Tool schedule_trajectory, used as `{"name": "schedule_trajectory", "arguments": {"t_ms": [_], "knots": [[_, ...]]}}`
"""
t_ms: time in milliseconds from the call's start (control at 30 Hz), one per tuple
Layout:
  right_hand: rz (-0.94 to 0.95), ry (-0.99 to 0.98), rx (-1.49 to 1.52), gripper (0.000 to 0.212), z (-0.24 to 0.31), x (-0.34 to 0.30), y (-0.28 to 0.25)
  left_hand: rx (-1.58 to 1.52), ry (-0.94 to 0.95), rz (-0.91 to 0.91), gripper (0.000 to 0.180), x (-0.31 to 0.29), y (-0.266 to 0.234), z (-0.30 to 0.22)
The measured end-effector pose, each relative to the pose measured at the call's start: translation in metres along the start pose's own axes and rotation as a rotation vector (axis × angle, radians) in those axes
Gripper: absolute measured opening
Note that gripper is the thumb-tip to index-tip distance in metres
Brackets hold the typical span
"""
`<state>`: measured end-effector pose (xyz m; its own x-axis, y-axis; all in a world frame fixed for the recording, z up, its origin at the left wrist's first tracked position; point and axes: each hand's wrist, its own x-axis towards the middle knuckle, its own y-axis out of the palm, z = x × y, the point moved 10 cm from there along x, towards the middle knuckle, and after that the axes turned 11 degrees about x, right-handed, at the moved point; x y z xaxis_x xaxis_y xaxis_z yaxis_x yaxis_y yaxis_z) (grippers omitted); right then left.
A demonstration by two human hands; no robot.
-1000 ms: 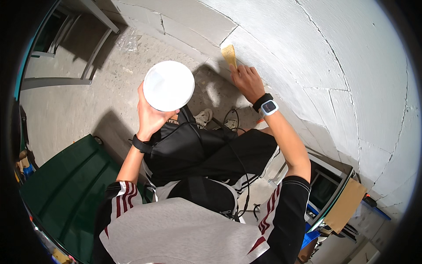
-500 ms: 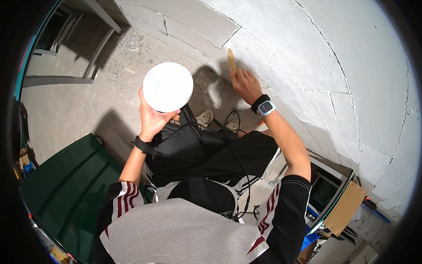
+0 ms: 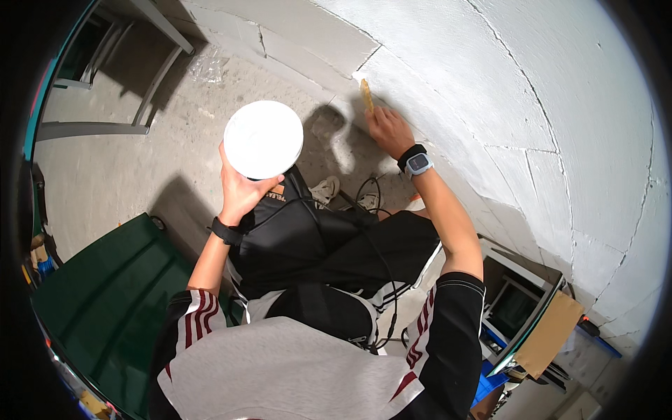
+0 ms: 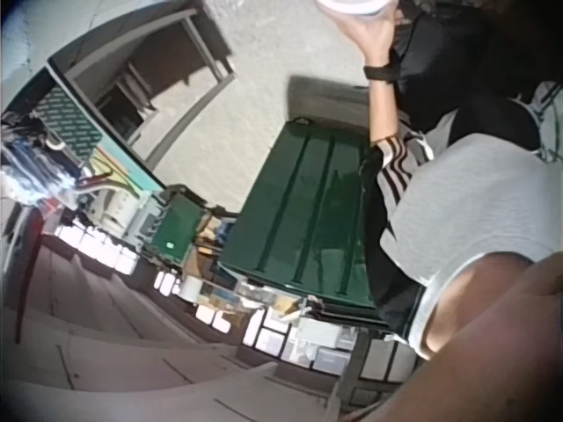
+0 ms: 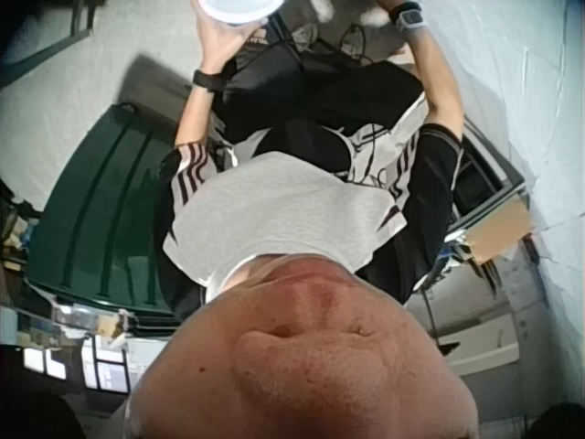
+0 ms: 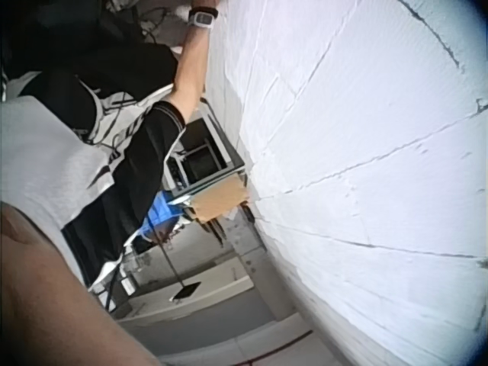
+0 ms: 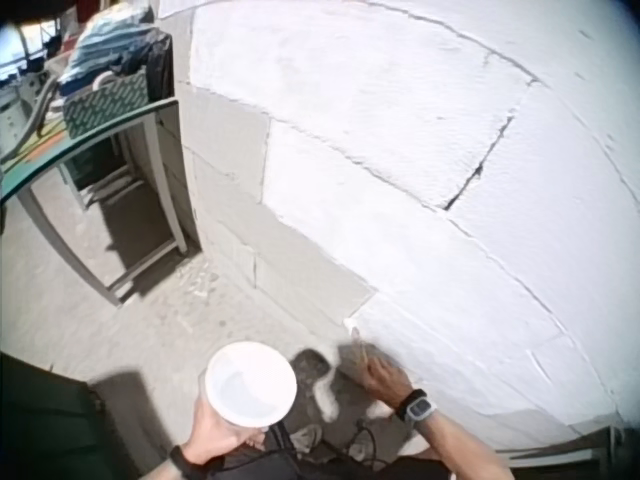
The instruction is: The person is applying white paint or plaster to a brick wall using a wide brush.
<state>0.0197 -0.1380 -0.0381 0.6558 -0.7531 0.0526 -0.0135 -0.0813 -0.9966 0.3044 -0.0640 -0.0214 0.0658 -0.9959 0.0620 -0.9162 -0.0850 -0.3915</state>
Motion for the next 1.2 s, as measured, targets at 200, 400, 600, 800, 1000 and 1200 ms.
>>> {"name": "schedule_trajectory", "arguments": {"t_ms": [200, 400, 600, 800, 1000, 1200], "knots": [[0.027, -0.08, -0.015, 0.027, 0.0, -0.01, 0.017, 0.08, 0.026, -0.009, 0.11, -0.001, 0.0, 0.001], [0.039, -0.007, 0.004, 0.026, -0.007, 0.0, 0.013, 0.031, 0.023, -0.005, 0.108, -0.001, 0.001, -0.003], [0.067, -0.019, -0.031, 0.02, 0.003, -0.004, 0.012, 0.055, 0.057, -0.02, 0.107, -0.001, -0.002, -0.006], [-0.05, 0.042, 0.026, 0.014, 0.0, 0.017, 0.01, 0.057, 0.035, -0.001, 0.106, -0.001, 0.001, -0.007], [-0.033, 0.001, 0.018, 0.015, -0.001, -0.007, 0.01, 0.066, 0.023, -0.019, 0.106, -0.003, -0.003, -0.001], [-0.101, 0.167, 0.266, 0.02, -0.007, 0.008, -0.008, 0.027, 0.025, 0.007, 0.106, -0.002, 0.001, -0.005]]}}
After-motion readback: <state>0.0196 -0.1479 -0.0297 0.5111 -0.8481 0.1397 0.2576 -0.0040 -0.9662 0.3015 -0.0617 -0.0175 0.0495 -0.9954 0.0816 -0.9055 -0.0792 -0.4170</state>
